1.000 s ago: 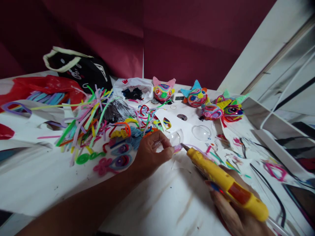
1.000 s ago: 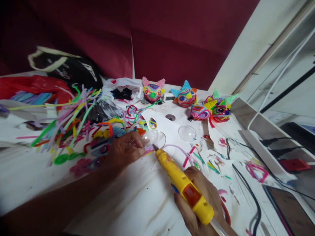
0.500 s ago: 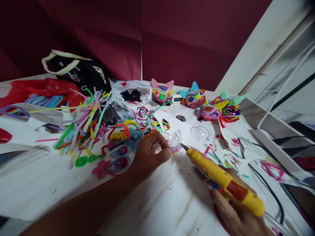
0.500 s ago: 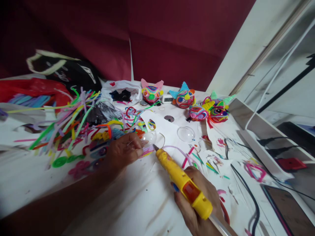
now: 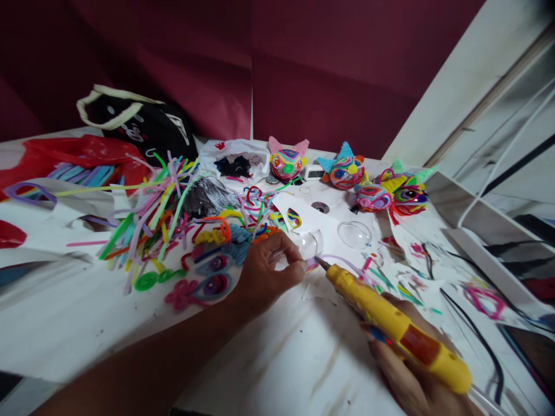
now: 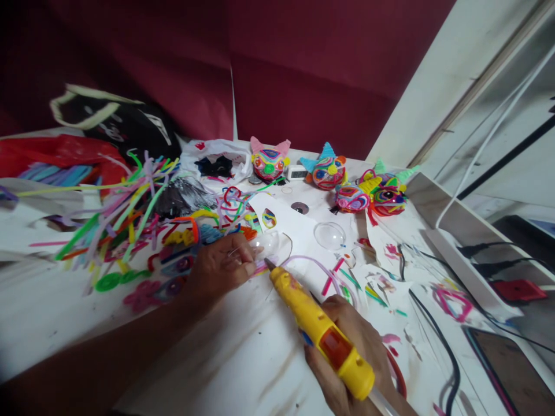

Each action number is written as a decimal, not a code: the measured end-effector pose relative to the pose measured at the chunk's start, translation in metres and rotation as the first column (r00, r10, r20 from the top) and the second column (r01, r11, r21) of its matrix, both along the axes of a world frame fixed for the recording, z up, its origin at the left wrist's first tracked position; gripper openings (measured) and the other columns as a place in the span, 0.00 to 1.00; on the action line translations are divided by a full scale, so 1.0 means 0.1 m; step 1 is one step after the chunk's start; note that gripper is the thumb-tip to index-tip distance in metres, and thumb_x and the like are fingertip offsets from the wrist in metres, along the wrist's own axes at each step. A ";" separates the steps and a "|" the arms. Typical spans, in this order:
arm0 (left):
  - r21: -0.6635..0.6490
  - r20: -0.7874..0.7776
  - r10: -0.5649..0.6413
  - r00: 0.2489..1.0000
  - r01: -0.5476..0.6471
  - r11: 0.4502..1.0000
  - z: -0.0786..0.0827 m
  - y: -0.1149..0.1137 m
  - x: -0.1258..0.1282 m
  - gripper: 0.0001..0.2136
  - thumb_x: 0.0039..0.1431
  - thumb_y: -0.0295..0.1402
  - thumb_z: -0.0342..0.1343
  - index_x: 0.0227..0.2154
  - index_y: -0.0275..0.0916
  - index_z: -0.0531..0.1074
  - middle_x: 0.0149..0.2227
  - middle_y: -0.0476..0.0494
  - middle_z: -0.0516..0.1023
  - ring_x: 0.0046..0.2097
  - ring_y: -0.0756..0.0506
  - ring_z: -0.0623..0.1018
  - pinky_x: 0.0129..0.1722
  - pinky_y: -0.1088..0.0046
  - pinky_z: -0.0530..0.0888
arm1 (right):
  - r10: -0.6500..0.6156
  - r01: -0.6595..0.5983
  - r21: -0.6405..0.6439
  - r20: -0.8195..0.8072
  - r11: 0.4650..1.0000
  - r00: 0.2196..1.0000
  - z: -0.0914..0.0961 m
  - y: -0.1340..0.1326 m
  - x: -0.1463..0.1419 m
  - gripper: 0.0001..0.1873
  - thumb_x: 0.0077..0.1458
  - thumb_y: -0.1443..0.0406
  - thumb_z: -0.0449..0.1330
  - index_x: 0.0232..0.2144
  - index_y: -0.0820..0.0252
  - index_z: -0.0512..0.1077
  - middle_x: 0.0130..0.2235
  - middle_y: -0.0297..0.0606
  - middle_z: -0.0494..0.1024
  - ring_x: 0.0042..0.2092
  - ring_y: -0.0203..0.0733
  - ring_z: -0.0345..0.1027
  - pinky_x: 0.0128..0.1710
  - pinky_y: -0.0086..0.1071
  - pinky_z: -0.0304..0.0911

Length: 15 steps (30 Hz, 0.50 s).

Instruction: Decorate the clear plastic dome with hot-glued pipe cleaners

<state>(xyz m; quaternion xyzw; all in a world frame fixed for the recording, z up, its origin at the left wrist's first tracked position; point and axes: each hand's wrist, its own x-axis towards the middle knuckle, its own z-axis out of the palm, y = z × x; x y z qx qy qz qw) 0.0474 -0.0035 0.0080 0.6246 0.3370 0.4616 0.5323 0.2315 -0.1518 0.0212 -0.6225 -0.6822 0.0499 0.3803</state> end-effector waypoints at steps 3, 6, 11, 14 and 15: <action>0.020 0.003 -0.008 1.000 0.008 1.000 0.00 0.00 0.00 0.07 0.43 0.26 0.59 0.20 0.39 0.66 0.24 0.52 0.71 0.32 0.48 0.75 0.36 0.73 0.72 | 0.026 -0.026 -0.049 -0.006 0.998 1.000 0.04 0.02 -0.03 0.08 0.58 0.62 0.52 0.34 0.46 0.71 0.27 0.37 0.76 0.24 0.49 0.72 0.25 0.39 0.72; 0.020 0.034 -0.025 0.999 0.025 1.000 -0.01 0.00 0.00 0.06 0.44 0.26 0.59 0.21 0.39 0.66 0.23 0.52 0.70 0.31 0.49 0.74 0.37 0.72 0.72 | 0.031 -0.030 -0.031 0.036 0.999 0.999 0.01 0.02 -0.04 0.06 0.58 0.63 0.52 0.35 0.49 0.69 0.30 0.38 0.76 0.28 0.47 0.73 0.27 0.37 0.72; 0.003 0.035 -0.037 0.999 0.037 0.999 -0.01 0.00 -0.01 0.07 0.44 0.26 0.60 0.21 0.39 0.66 0.24 0.51 0.71 0.30 0.49 0.74 0.37 0.72 0.72 | -0.001 -0.014 0.106 0.141 0.994 0.990 -0.11 0.01 -0.06 0.04 0.59 0.62 0.53 0.38 0.51 0.66 0.33 0.37 0.75 0.30 0.42 0.73 0.26 0.32 0.68; -0.013 0.032 -0.035 0.999 0.036 0.999 0.00 0.00 -0.01 0.07 0.43 0.27 0.60 0.21 0.39 0.66 0.24 0.51 0.71 0.32 0.48 0.75 0.36 0.72 0.72 | -0.019 0.010 0.093 0.089 0.996 0.996 -0.11 0.02 -0.08 0.03 0.59 0.63 0.53 0.37 0.51 0.66 0.32 0.36 0.75 0.29 0.42 0.73 0.25 0.33 0.68; -0.020 0.023 -0.030 0.999 0.031 0.999 0.00 -0.01 -0.01 0.07 0.43 0.27 0.60 0.21 0.39 0.66 0.24 0.51 0.70 0.32 0.48 0.75 0.36 0.72 0.72 | -0.015 0.010 0.079 0.065 0.997 0.998 -0.10 0.02 -0.08 0.03 0.58 0.63 0.53 0.36 0.51 0.66 0.32 0.36 0.75 0.29 0.43 0.73 0.25 0.34 0.69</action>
